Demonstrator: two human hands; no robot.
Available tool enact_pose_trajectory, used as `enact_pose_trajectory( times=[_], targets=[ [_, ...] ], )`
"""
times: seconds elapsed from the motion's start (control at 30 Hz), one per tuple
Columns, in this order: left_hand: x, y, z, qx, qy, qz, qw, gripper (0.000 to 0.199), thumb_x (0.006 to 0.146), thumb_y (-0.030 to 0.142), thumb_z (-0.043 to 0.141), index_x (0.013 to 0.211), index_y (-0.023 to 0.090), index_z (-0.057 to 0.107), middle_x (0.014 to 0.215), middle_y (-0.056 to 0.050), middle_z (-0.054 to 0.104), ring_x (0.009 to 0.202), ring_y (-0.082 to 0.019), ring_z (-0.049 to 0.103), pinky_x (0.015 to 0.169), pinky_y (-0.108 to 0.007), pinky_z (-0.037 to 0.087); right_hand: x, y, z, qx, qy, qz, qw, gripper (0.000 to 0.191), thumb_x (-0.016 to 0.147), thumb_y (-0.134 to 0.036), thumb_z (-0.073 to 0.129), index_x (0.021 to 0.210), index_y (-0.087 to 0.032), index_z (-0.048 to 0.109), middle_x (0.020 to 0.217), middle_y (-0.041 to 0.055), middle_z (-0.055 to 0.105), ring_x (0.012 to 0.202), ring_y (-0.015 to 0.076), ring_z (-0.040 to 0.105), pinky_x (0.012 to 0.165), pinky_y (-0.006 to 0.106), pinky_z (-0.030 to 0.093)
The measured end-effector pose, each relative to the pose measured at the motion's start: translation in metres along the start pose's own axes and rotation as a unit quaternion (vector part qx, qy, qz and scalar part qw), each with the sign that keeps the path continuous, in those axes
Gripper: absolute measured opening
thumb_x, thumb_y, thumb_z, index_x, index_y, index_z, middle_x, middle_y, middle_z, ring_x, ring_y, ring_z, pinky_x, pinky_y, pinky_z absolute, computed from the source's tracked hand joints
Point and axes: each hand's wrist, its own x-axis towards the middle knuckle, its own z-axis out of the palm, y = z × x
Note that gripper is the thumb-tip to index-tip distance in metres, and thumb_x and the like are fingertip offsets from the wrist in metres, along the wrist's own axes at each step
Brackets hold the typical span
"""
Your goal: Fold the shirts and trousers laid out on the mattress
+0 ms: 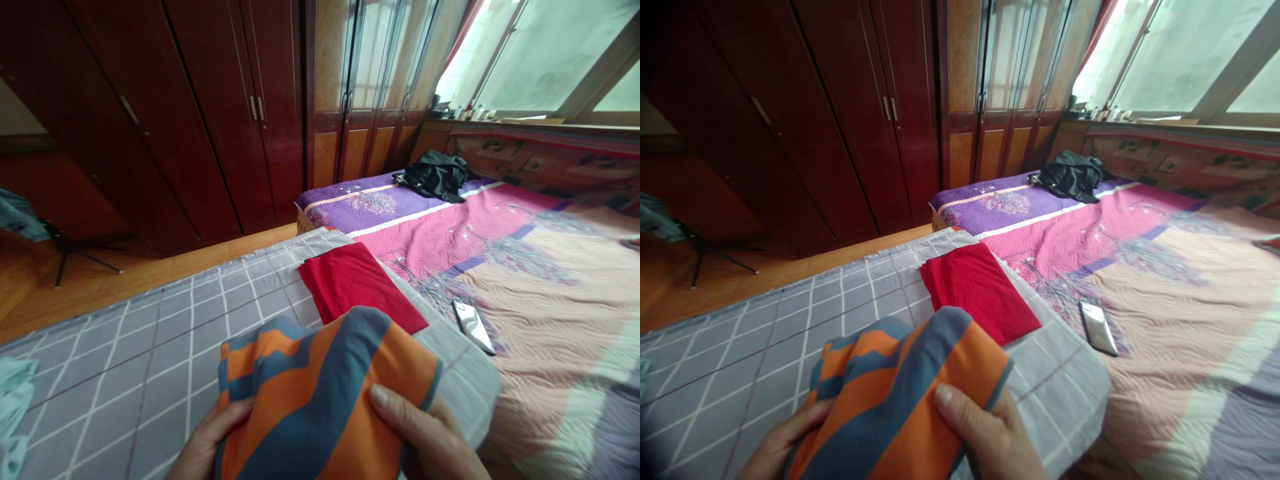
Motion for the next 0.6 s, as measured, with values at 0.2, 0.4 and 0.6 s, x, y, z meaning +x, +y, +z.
enact_pose_trajectory(
  times=[0.2, 0.4, 0.6],
  targets=[
    [0.043, 0.08, 0.101, -0.051, -0.195, 0.152, 0.968, 0.038, 0.073, 0.01, 0.06, 0.111, 0.011, 0.06, 0.089, -0.007, 0.072, 0.087, -0.023, 0.069, 0.083, -0.034, 0.055, 0.032, -0.062, -0.022, -0.018, 0.113, -0.241, 0.964, 0.046, 0.064, -0.028, 0.078, 0.108, -0.022, 0.066, 0.1, 0.0072, 0.07, 0.096, 0.0296, 0.066, 0.086, 0.043, 0.053],
    [0.119, 0.087, 0.147, -0.079, -0.272, 0.192, 0.939, 0.034, 0.075, 0.011, 0.063, 0.109, 0.01, 0.059, 0.098, -0.007, 0.071, 0.086, -0.018, 0.069, 0.084, -0.031, 0.054, 0.073, -0.077, -0.071, 0.022, 0.175, -0.296, 0.939, 0.052, 0.064, -0.018, 0.077, 0.113, -0.02, 0.061, 0.107, 0.0041, 0.069, 0.1, 0.0231, 0.065, 0.083, 0.031, 0.056],
    [0.174, 0.021, 0.122, -0.003, -0.227, 0.126, 0.966, 0.047, 0.077, 0.029, 0.07, 0.119, 0.016, 0.052, 0.111, -0.011, 0.067, 0.094, -0.021, 0.067, 0.086, -0.033, 0.052, 0.1, -0.016, -0.145, -0.011, 0.229, -0.11, 0.967, 0.04, 0.062, -0.015, 0.078, 0.097, -0.014, 0.059, 0.081, 0.0051, 0.071, 0.056, 0.0155, 0.066, 0.043, 0.021, 0.055]
  ],
)
